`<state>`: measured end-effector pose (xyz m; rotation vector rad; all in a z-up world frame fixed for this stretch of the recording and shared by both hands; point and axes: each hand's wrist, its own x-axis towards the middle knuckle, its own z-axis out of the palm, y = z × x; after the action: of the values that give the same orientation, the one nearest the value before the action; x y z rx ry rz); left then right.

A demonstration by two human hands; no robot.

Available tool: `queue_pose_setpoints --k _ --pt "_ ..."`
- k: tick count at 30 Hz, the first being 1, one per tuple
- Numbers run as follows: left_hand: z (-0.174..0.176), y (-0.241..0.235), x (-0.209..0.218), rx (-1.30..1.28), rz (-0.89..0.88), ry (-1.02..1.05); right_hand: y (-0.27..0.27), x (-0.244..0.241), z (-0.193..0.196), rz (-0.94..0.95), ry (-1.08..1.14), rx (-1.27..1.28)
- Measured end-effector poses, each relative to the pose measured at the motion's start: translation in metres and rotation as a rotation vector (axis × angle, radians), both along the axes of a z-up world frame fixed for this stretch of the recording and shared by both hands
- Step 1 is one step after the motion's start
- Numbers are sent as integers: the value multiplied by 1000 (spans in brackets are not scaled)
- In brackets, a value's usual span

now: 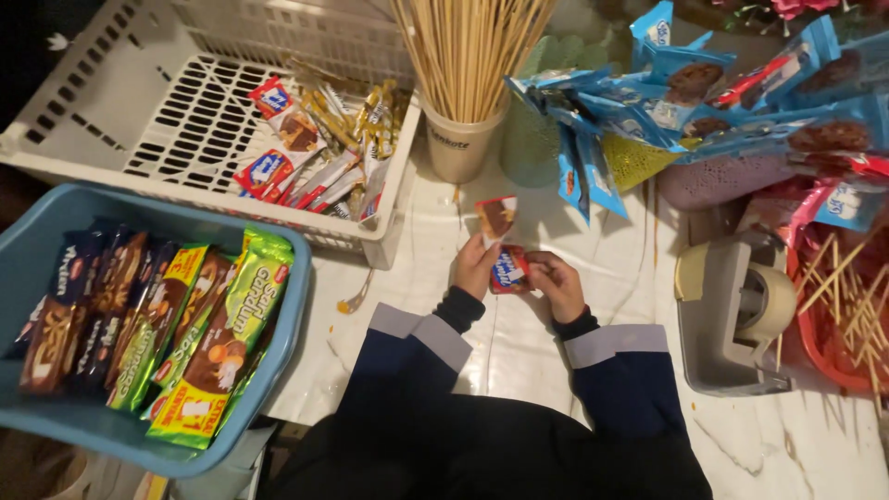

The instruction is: Attaching wooden skewers to the back of snack packages using adhesive tape to prepare them for a bouquet.

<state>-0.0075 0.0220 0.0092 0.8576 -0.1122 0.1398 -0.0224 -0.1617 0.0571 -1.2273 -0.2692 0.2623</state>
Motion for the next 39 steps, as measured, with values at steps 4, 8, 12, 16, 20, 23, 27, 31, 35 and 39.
queue_pose_setpoints --k 4,8,12,16,20,23,27,31,35,39 --pt "17 8 -12 -3 -2 91 3 -4 6 13 -7 -100" --pt "35 16 -18 54 -93 114 -4 3 -16 -91 -138 -121" --pt "47 10 -23 349 34 -132 -9 12 -20 -329 -532 -251" --pt "93 5 -45 632 180 -273 -1 4 6 -472 -466 -261" --pt "92 7 -46 820 199 -183 9 -3 21 -317 -63 261" --pt "73 15 -36 862 208 -215 16 -8 26 -206 -8 319" --pt "84 32 -16 964 371 -360 18 -6 24 -184 -5 185" --pt "156 60 26 1021 616 -372 18 2 16 -169 29 260" --pt "177 80 94 1122 756 -375 16 6 7 -147 55 229" --pt "160 91 152 1242 842 -423 13 11 -7 -147 50 183"
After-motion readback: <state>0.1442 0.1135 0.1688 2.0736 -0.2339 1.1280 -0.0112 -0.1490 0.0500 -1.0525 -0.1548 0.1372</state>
